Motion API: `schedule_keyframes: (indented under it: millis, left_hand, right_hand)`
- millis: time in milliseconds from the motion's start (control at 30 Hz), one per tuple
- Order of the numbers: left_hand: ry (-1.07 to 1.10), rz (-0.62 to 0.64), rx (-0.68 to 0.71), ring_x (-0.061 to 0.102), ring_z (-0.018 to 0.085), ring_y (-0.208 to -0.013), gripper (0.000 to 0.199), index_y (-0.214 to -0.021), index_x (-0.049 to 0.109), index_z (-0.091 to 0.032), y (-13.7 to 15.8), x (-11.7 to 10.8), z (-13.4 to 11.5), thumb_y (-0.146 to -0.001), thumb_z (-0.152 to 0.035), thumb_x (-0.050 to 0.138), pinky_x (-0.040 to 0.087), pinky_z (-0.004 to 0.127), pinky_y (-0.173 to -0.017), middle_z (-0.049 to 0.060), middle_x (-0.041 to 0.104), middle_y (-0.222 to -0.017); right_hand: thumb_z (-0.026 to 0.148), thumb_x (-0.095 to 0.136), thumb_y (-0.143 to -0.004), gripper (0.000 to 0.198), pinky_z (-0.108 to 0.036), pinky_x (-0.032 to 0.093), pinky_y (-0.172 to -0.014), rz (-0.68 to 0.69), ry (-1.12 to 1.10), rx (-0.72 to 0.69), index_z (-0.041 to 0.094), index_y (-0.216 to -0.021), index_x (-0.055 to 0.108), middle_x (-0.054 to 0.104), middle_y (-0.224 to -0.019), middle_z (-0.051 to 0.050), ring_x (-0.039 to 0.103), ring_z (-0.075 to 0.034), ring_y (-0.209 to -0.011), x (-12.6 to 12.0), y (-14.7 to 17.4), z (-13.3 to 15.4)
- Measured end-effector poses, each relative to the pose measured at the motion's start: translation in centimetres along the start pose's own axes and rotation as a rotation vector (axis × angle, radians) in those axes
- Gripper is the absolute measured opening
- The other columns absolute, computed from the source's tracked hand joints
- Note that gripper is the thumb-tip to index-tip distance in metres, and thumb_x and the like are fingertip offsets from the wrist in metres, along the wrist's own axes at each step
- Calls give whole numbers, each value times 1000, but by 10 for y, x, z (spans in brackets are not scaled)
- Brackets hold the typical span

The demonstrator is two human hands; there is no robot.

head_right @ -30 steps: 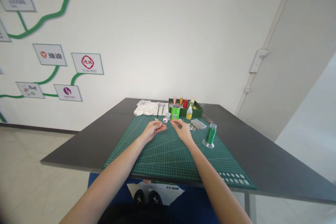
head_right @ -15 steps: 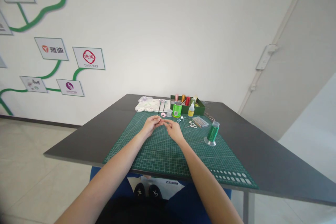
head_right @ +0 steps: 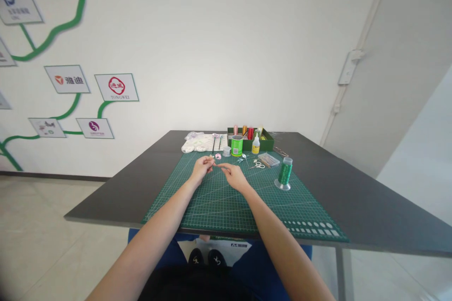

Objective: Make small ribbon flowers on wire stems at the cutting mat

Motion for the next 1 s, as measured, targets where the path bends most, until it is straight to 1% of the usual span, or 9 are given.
schedule_keyframes:
  millis: [100,167,267,367,500,633,800,1000]
  left_hand:
    - [-164,-3,44,51,7,-44,3,-80,63,-13,-1,-1,-4,-80,-16,65,37,20,-48,0,67,-66]
    - [-269,-3,83,52,8,-44,2,-78,64,-13,-2,0,-7,-79,-14,64,40,21,-50,-1,65,-64]
    - [-384,12,94,52,9,-44,2,-76,65,-14,-3,1,-6,-78,-14,65,41,23,-52,-3,63,-63]
    - [-455,66,89,53,9,-47,2,-76,67,-14,-3,6,-2,-77,-15,66,41,23,-54,-2,63,-64]
    - [-510,186,86,52,11,-51,5,-75,70,-14,-1,18,3,-76,-18,68,40,23,-57,-3,59,-56]
    - [-521,271,86,53,12,-56,6,-75,71,-13,3,28,4,-75,-18,69,41,24,-59,0,64,-62]
    - [-527,328,97,56,13,-62,5,-74,72,-14,9,36,0,-74,-17,70,43,25,-64,3,69,-69]
    - [-531,374,80,56,14,-62,4,-73,72,-13,13,41,0,-73,-17,71,42,25,-64,3,68,-69]
  right_hand:
    - [27,48,-88,36,-26,24,-51,28,-15,-34,12,-102,77,41,-52,4,28,-11,-47,2,1,4]
    - [28,49,-88,35,-26,23,-50,46,-54,-39,13,-101,77,40,-51,5,26,-11,-46,3,1,4]
    - [36,53,-88,35,-24,20,-46,64,-161,-3,13,-98,77,34,-48,7,23,-10,-43,3,0,0]
    - [46,57,-85,38,-23,22,-41,63,-314,65,13,-96,73,33,-44,9,26,-9,-38,3,-2,-8]
    - [53,64,-81,42,-23,28,-39,21,-518,115,14,-94,69,38,-41,10,31,-9,-35,-5,-3,-13]
    - [56,68,-79,48,-23,23,-39,-10,-644,129,12,-96,69,39,-41,11,27,-7,-35,-14,-3,-13]
    - [58,69,-78,53,-23,13,-41,-30,-685,140,10,-101,70,30,-41,13,20,-6,-38,-19,-3,-17]
    - [55,67,-80,54,-23,13,-43,-45,-668,138,9,-107,71,26,-42,13,17,-6,-40,-20,-5,-27]
Point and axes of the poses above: each hand's wrist, its own y-axis away from the middle knuckle, its own x-axis out of the palm, z = x × y, the point moved 10 cm from there along -y, towards the middle knuckle
